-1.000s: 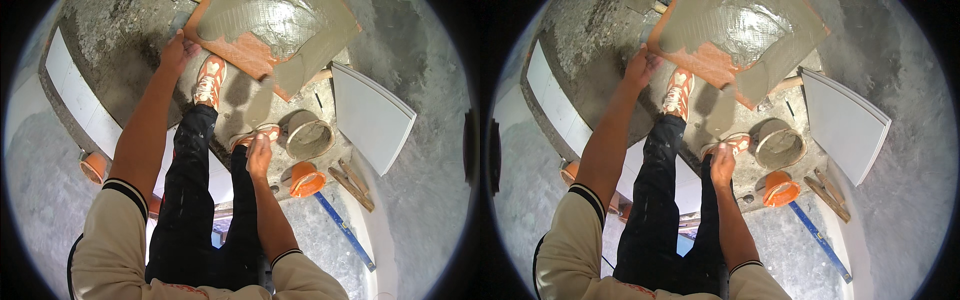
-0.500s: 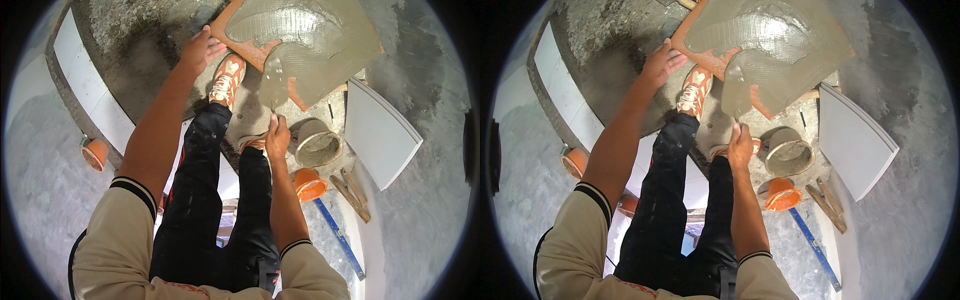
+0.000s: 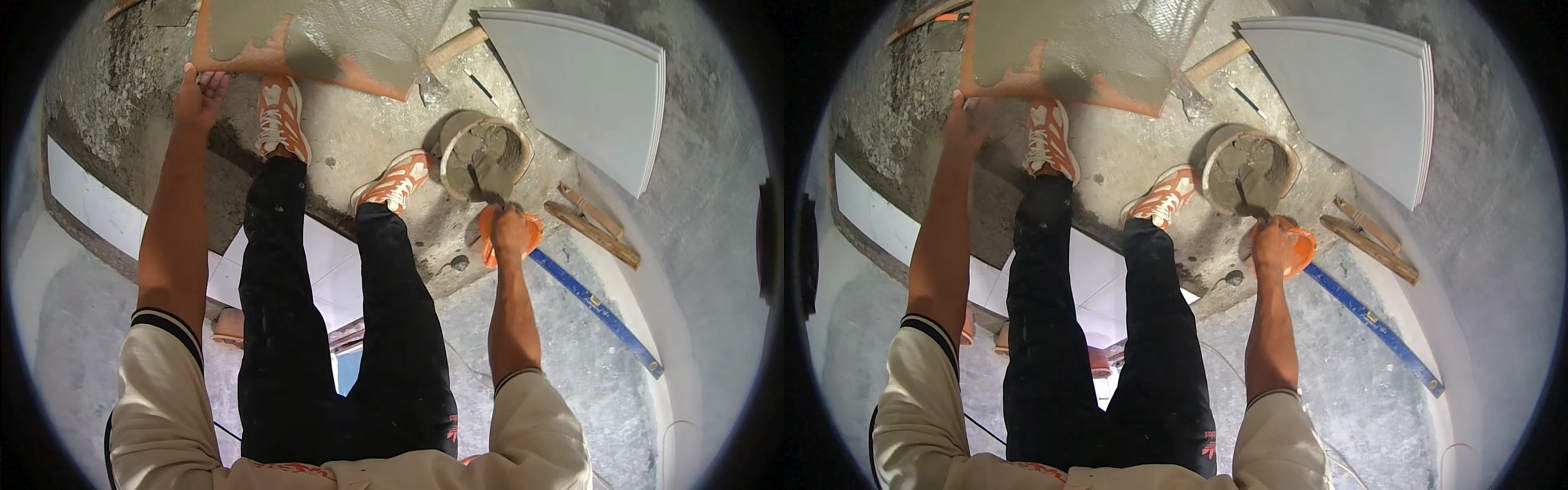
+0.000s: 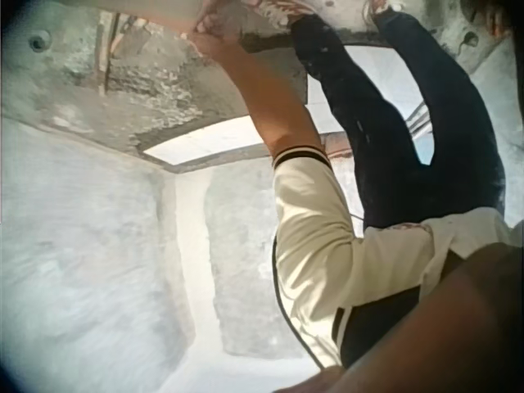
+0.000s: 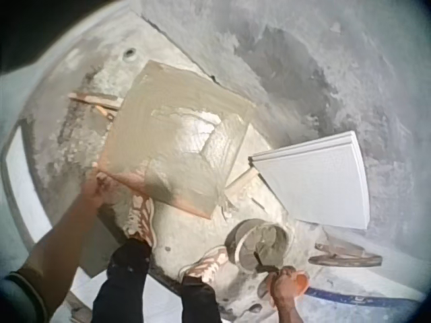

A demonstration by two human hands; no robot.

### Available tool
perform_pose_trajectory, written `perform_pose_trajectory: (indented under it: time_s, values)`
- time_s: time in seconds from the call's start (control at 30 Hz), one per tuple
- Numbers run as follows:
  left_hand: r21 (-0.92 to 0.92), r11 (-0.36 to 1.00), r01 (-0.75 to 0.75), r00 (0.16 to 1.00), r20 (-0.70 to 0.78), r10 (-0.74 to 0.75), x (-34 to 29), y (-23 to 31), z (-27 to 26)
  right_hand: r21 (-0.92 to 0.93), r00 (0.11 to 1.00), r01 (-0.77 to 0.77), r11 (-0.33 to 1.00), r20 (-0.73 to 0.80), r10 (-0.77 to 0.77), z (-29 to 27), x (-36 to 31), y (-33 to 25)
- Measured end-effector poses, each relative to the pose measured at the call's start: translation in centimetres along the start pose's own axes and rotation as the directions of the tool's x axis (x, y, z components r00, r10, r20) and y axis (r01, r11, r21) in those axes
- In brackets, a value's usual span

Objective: The person installs white ceramic floor tiles by spreading cement with a trowel, placing the tiles, and tapping them into place with a rubber mallet. The person works on a concrete floor in a room under construction.

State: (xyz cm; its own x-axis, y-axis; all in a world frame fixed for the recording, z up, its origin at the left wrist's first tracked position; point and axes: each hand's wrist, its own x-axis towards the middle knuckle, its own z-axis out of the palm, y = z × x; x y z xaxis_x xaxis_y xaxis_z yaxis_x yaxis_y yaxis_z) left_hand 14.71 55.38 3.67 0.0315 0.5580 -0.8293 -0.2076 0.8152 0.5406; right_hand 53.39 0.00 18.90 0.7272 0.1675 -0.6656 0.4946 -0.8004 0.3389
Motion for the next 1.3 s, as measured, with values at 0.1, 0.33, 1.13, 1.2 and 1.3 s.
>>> perform_pose_trajectory:
  time_s: [0.1,0.33,1.13,1.2,1.3]
  values:
    - [0.111,0.992,-0.059,0.992,-0.100,0.070,-2.1,0.5,2.5,-0.011,0.987,0.026,1.000,0.157,-0.024,-1.1,0.4,-3.0]
    - [0.168,0.980,-0.110,0.968,-0.204,0.143,-4.3,0.2,4.2,0.376,0.990,0.037,0.926,0.111,-0.085,2.4,0.1,-4.0]
    - [0.986,0.162,-0.051,0.943,0.101,-0.317,-38.4,-15.6,-11.1,0.557,0.798,0.553,0.619,-0.568,-0.202,-8.4,-6.1,-22.9]
    - [0.994,0.110,-0.018,0.948,0.052,-0.314,-39.1,-15.9,-9.8,0.793,0.908,0.417,0.445,-0.348,-0.232,-7.4,-5.7,-22.7]
    - [0.996,0.056,0.070,0.930,-0.046,-0.364,-38.4,-15.0,-8.4,0.997,0.908,-0.079,-0.006,0.070,-0.413,-7.0,-7.6,-26.3]
